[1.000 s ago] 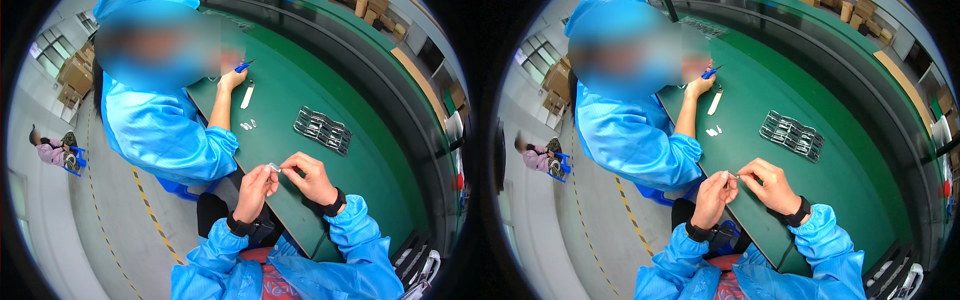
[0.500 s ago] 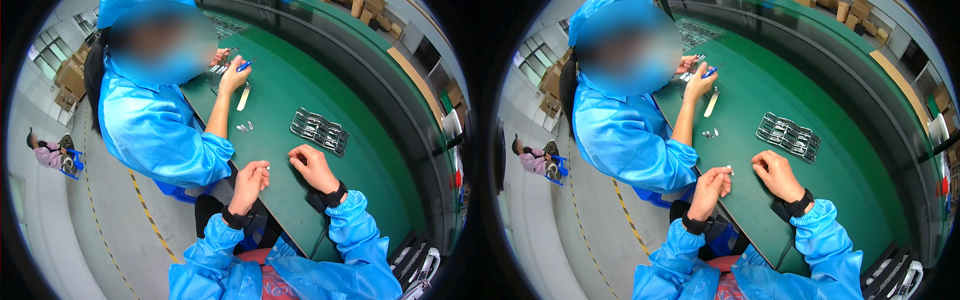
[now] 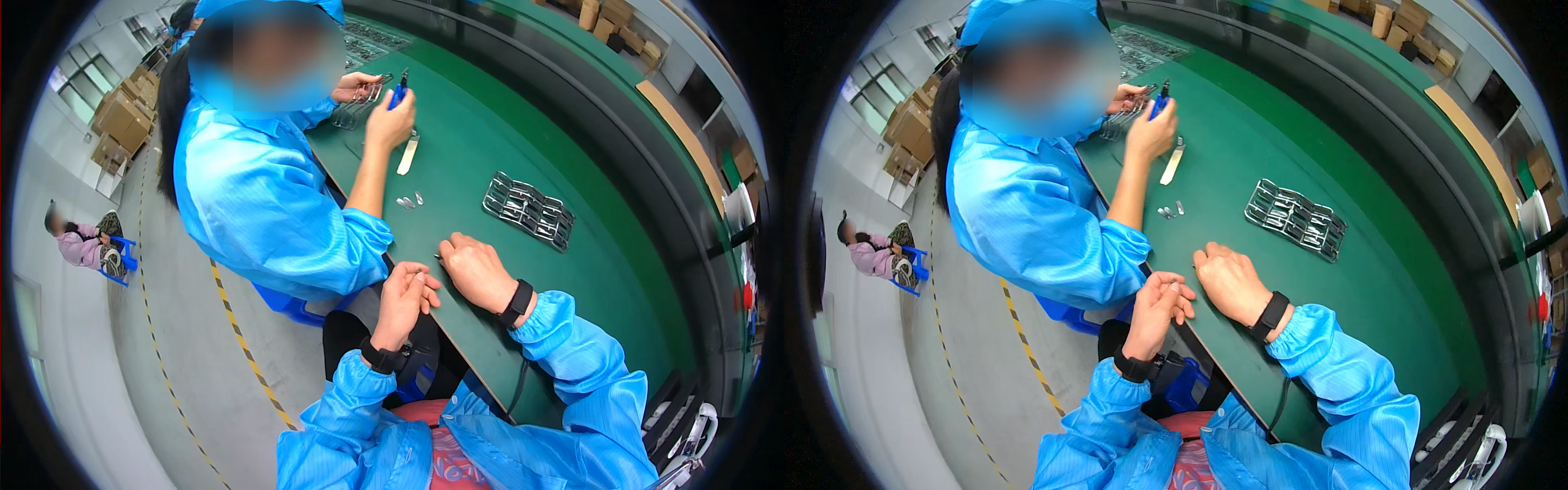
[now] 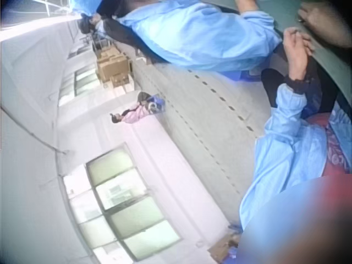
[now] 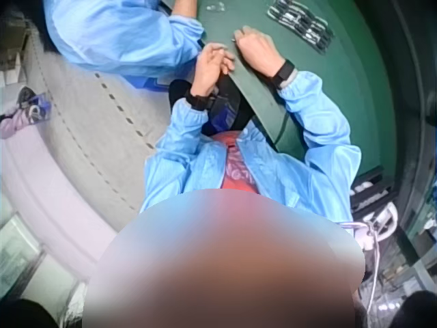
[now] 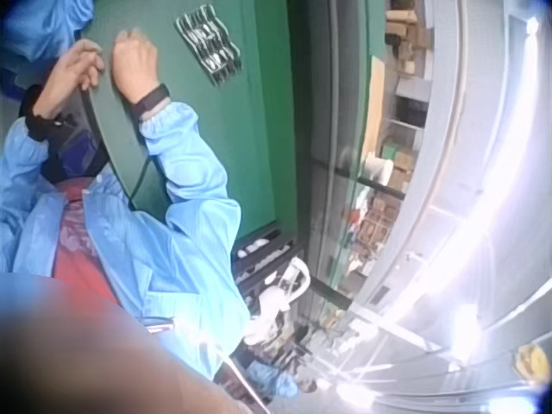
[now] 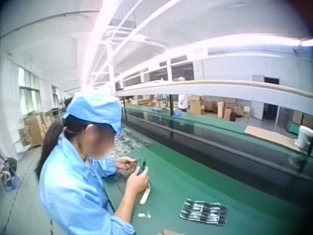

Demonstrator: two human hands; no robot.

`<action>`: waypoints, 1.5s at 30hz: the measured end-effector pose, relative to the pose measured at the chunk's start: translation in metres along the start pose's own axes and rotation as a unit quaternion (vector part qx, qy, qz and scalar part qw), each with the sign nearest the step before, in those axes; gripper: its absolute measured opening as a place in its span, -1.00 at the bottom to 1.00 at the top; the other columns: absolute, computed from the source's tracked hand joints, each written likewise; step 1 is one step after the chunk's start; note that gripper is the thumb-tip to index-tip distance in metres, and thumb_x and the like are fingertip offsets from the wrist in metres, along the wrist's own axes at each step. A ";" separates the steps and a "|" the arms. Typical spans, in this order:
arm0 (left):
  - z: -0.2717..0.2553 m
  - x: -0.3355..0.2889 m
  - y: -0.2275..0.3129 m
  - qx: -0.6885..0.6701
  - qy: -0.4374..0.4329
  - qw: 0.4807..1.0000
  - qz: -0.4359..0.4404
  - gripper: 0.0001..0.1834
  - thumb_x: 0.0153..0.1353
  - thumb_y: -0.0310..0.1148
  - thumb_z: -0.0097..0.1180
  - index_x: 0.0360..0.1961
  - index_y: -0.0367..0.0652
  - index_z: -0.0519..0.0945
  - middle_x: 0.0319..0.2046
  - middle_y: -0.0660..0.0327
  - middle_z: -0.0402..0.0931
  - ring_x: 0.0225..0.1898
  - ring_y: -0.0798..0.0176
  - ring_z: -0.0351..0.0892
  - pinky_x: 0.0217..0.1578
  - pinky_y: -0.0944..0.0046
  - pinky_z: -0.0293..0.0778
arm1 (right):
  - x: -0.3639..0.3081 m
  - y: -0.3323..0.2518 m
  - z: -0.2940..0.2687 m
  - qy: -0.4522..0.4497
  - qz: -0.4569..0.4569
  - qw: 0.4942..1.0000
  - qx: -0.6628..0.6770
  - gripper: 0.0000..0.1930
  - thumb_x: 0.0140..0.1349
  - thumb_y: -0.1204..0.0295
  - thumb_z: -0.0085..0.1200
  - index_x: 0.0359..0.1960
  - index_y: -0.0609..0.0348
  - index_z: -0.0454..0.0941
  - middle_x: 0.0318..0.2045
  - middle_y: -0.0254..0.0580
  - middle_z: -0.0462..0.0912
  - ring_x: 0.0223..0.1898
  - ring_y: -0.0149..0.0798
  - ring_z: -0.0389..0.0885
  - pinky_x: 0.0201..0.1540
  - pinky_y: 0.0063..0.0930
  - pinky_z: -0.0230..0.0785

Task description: The recorder carries a stool to a workstation and then assembles small white plastic components onto a metal wire frame.

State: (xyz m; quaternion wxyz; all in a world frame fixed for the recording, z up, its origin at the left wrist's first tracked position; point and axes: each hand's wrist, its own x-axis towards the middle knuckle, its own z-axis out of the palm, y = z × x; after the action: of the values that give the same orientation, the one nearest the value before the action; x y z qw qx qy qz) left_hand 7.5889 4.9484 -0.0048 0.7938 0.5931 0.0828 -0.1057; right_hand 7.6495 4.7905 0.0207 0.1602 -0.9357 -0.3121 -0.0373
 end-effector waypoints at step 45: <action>0.039 -0.025 0.027 -0.155 -0.029 0.984 -0.086 -0.81 0.29 -0.40 0.02 -0.47 -0.12 0.33 -0.63 0.41 0.19 -0.65 0.53 0.17 -0.66 0.50 0.05 | -0.059 -0.006 -0.032 0.087 0.021 0.883 0.460 -0.79 0.15 0.61 0.11 -0.16 0.26 0.59 -0.30 -0.17 0.63 -0.32 -0.31 0.63 -0.31 -0.46 0.47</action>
State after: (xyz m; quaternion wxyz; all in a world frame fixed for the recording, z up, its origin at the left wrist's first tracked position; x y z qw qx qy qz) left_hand 7.5720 4.9203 0.0376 0.8663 0.4501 0.1261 -0.1762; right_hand 7.5993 4.7513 0.0430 0.5998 -0.7565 -0.2588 0.0325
